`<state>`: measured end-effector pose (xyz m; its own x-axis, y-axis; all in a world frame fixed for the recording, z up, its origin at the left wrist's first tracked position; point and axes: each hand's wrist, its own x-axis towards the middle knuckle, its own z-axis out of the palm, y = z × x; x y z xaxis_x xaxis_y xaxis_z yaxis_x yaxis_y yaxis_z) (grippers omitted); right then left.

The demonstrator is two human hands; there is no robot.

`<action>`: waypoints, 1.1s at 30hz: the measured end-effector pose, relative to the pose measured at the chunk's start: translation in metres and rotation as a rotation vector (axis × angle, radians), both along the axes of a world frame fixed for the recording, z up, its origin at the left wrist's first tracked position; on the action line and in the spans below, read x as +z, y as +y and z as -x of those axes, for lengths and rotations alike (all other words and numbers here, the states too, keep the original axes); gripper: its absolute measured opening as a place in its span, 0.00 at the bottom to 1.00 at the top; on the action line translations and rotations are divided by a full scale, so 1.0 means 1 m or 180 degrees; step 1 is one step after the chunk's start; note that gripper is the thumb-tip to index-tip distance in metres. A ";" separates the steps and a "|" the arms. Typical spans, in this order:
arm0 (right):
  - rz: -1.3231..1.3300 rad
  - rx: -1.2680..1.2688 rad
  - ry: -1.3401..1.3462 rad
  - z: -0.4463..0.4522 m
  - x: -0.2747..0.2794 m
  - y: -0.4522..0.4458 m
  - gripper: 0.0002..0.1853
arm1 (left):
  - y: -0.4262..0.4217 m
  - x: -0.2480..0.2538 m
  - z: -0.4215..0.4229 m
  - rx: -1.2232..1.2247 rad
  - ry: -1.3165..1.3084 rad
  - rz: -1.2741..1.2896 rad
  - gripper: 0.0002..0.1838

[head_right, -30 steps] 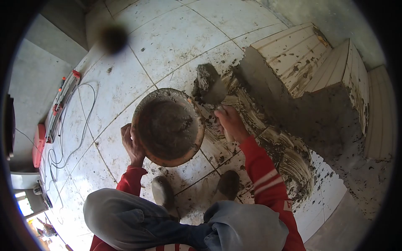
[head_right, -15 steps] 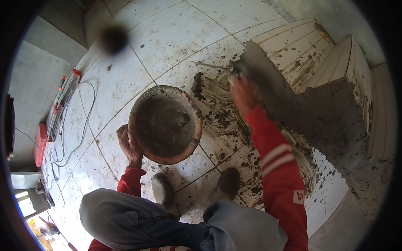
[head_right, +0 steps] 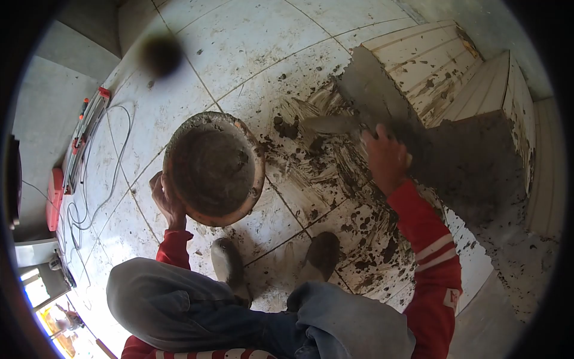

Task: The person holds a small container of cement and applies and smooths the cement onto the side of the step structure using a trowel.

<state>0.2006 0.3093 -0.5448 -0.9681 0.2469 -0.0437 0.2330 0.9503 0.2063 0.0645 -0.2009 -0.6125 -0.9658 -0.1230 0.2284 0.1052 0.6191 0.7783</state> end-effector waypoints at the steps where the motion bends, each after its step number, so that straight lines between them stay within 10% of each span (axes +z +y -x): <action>1: 0.0175 -0.0178 -0.0021 0.008 -0.002 -0.008 0.14 | 0.002 0.001 0.000 0.0057 0.0029 -0.0031 0.25; 10: -0.0394 0.1345 0.0310 0.027 -0.028 -0.033 0.13 | -0.023 -0.015 0.001 -0.0067 0.0265 0.0353 0.23; 14: -0.0132 0.0684 -0.0285 -0.070 -0.009 -0.012 0.15 | -0.020 -0.025 0.002 -0.0060 0.0314 -0.0157 0.22; 17: 0.0867 -0.0976 -0.0229 -0.184 -0.005 -0.016 0.19 | -0.059 -0.067 0.018 -0.0736 0.0910 0.0761 0.24; 21: 0.1423 -0.2661 0.1529 -0.390 -0.098 -0.051 0.14 | -0.041 -0.042 0.013 -0.0121 -0.0041 -0.0340 0.31; 23: 0.3397 -0.4817 0.2283 -0.484 -0.121 -0.061 0.11 | -0.036 -0.034 0.013 -0.0301 0.0052 -0.0215 0.35; 26: 0.3328 -0.5967 0.2496 -0.540 -0.123 -0.075 0.12 | -0.038 -0.034 0.016 -0.0236 0.0008 -0.0229 0.36; 29: 0.3734 -0.4885 0.2188 -0.545 -0.179 -0.113 0.11 | -0.059 -0.049 0.026 -0.0504 0.0095 0.0134 0.35; 31: 0.1761 -0.2251 0.1976 -0.475 -0.186 -0.143 0.10 | -0.050 -0.044 0.025 -0.0474 0.0050 0.0035 0.36; 33: 0.4236 -0.3910 0.1934 -0.386 -0.129 -0.154 0.11 | -0.045 -0.041 0.021 -0.0294 0.0194 0.0109 0.37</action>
<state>0.5871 0.1557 -0.6738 -0.2663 0.8072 -0.5267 0.5539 -0.3191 -0.7690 0.0438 -0.2462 -0.6538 -0.9568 -0.0252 0.2896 0.2096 0.6306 0.7473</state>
